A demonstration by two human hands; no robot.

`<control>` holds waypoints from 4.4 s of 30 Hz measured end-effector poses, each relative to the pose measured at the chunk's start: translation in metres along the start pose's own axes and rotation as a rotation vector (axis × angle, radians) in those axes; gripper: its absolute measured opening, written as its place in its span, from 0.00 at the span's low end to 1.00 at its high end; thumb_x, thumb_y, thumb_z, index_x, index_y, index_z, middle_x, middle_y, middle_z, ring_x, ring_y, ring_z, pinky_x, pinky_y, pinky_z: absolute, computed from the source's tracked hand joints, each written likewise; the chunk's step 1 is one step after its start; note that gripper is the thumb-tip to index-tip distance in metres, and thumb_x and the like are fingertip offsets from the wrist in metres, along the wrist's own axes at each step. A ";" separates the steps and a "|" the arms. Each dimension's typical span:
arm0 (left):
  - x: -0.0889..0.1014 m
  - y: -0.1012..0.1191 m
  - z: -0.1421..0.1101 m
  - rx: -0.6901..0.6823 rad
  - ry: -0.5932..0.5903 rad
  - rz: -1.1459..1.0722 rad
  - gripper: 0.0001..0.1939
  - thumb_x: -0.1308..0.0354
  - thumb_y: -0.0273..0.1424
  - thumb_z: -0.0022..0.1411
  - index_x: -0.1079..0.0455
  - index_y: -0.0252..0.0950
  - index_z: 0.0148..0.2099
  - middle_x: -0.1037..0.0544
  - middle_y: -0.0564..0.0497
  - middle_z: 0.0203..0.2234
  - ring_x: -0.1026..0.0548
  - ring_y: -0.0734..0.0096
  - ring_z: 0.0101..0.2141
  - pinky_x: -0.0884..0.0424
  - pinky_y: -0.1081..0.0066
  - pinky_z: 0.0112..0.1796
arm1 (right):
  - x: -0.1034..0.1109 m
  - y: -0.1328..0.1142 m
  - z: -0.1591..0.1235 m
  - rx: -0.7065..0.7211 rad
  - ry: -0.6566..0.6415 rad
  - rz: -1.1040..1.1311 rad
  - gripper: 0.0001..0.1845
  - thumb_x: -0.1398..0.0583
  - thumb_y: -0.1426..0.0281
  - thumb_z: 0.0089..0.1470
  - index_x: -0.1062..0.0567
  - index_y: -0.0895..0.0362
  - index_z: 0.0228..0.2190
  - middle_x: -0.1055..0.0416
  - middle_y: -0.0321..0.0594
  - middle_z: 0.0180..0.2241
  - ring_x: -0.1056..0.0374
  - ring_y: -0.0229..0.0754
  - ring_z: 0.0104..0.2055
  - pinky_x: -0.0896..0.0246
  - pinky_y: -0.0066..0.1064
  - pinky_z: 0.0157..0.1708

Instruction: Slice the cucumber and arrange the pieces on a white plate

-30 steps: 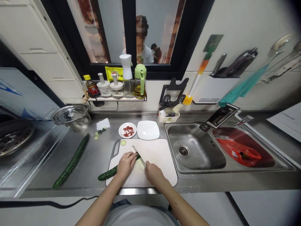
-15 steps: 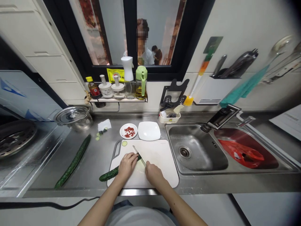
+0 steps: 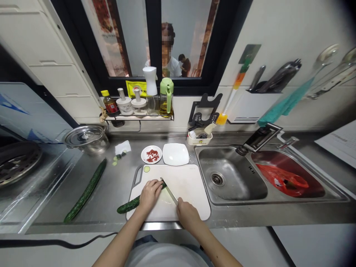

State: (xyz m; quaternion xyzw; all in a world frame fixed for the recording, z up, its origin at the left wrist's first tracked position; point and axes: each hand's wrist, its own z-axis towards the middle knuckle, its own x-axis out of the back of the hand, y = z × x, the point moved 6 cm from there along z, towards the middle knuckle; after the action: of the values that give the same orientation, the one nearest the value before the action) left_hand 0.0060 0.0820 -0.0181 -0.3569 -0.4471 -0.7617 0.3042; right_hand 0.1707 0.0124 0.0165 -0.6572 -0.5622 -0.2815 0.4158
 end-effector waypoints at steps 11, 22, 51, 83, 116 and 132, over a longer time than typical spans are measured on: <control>0.004 0.003 0.000 0.007 0.011 -0.019 0.14 0.51 0.34 0.67 0.26 0.43 0.49 0.24 0.48 0.40 0.28 0.66 0.40 0.29 0.65 0.41 | 0.002 -0.004 0.006 0.021 -0.003 -0.007 0.18 0.54 0.76 0.61 0.31 0.64 0.47 0.25 0.55 0.40 0.29 0.48 0.46 0.41 0.33 0.41; 0.002 0.003 -0.001 0.002 0.009 -0.018 0.14 0.51 0.34 0.67 0.27 0.43 0.50 0.24 0.48 0.41 0.28 0.65 0.41 0.29 0.65 0.41 | 0.012 -0.017 0.030 0.060 0.035 0.014 0.18 0.55 0.76 0.61 0.32 0.64 0.47 0.25 0.54 0.40 0.30 0.48 0.46 0.41 0.32 0.41; 0.001 0.003 -0.001 -0.009 0.017 0.012 0.14 0.51 0.35 0.67 0.26 0.43 0.49 0.23 0.48 0.40 0.27 0.65 0.40 0.29 0.63 0.42 | 0.016 -0.020 0.029 0.041 0.007 0.000 0.18 0.55 0.76 0.61 0.32 0.64 0.47 0.25 0.55 0.39 0.30 0.49 0.46 0.41 0.34 0.41; 0.003 0.004 -0.001 0.026 -0.034 -0.035 0.14 0.51 0.34 0.67 0.27 0.42 0.49 0.24 0.48 0.41 0.28 0.64 0.41 0.31 0.63 0.43 | 0.007 -0.020 0.032 0.036 0.049 -0.015 0.19 0.55 0.77 0.60 0.32 0.63 0.49 0.25 0.54 0.38 0.29 0.48 0.46 0.39 0.33 0.41; -0.001 -0.002 -0.001 0.030 -0.029 -0.069 0.14 0.51 0.35 0.67 0.27 0.42 0.49 0.24 0.48 0.39 0.29 0.65 0.40 0.32 0.64 0.43 | -0.003 0.002 -0.014 -0.025 -0.024 -0.007 0.20 0.56 0.75 0.62 0.33 0.65 0.50 0.25 0.55 0.41 0.29 0.48 0.46 0.41 0.32 0.39; 0.007 0.001 0.002 0.080 -0.076 -0.079 0.14 0.50 0.36 0.66 0.27 0.41 0.48 0.23 0.48 0.39 0.26 0.64 0.41 0.32 0.65 0.43 | 0.031 0.024 -0.014 -0.019 0.217 0.008 0.11 0.50 0.68 0.59 0.30 0.55 0.41 0.24 0.43 0.35 0.28 0.42 0.38 0.48 0.28 0.33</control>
State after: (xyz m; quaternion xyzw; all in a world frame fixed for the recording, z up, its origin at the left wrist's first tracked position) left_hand 0.0033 0.0827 -0.0108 -0.3553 -0.5022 -0.7405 0.2706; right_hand 0.2016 0.0155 0.0438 -0.6289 -0.5085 -0.3547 0.4692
